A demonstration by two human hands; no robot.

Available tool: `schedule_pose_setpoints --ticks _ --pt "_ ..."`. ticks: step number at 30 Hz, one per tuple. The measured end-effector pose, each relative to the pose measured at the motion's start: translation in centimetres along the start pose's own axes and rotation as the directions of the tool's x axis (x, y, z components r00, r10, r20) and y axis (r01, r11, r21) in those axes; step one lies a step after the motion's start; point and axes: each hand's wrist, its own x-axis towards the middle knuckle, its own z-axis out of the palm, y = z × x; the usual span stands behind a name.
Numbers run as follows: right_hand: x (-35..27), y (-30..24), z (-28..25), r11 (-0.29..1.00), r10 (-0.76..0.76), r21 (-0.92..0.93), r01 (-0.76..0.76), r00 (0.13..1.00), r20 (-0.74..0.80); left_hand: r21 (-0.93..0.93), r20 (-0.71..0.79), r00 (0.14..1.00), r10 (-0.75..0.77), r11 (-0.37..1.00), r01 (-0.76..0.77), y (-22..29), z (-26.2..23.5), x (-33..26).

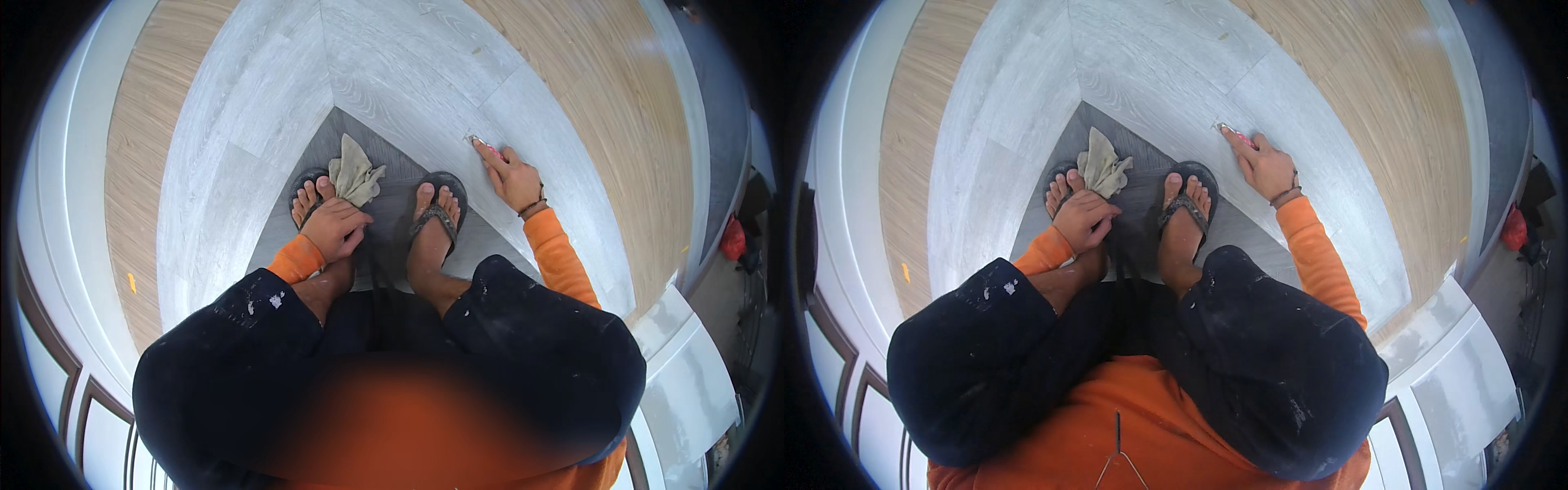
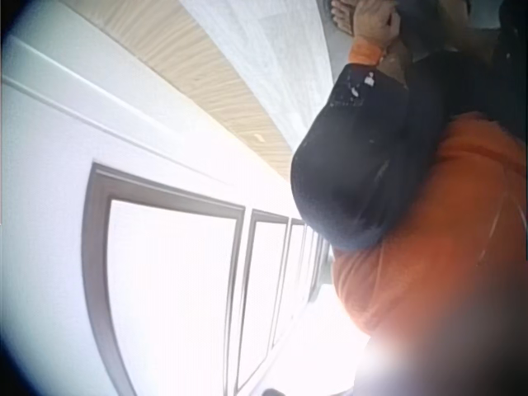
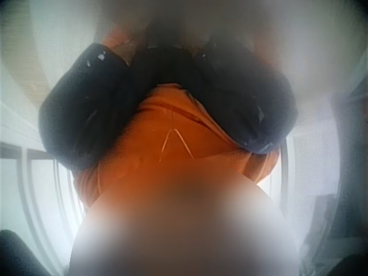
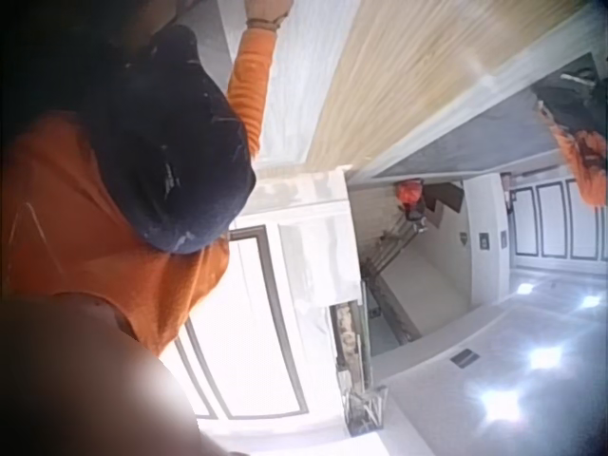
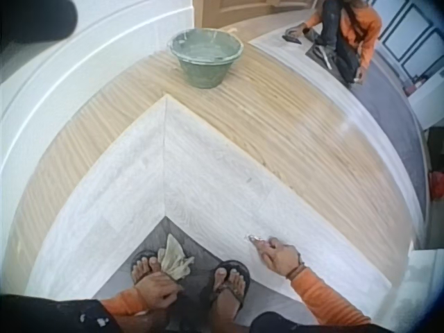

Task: The person scrapes a white substance from the seam between a light wood floor and a gray tiled area using a red utility knife, then wipes the area with a cloth. The person repeats this process across several sections of the seam.

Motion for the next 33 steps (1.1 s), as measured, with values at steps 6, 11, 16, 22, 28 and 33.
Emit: schedule_pose_setpoints --ticks 6,11,16,22,28,33 --pt "-0.3 -1.0 0.8 0.999 0.036 -0.031 -0.038 0.998 -0.055 0.006 -0.002 1.0 -0.021 1.0 0.021 0.0 0.2 0.1" --pt "-0.4 -1.8 1.4 0.994 0.102 -0.027 -0.103 0.994 -0.043 0.002 0.017 1.0 -0.011 1.0 0.011 -0.6 0.5 0.0" --pt "-0.4 -2.5 2.0 0.992 0.125 -0.021 -0.127 0.989 -0.076 0.012 0.02 1.0 -0.007 1.0 0.006 -1.2 0.9 -0.2" --pt "-0.4 -3.3 2.6 0.984 0.173 -0.018 -0.175 0.982 -0.08 0.029 0.038 0.999 -0.006 1.0 0.005 -1.5 1.0 -0.2" --pt "-0.7 -3.9 2.9 0.978 0.198 -0.041 -0.204 0.972 -0.126 0.027 0.032 0.999 -0.007 1.0 0.006 -1.7 1.0 -0.3" --pt "1.1 -3.9 3.3 0.931 0.363 0.007 -0.366 0.922 -0.137 0.024 0.031 1.0 0.003 1.0 -0.003 -1.5 1.0 -0.1"
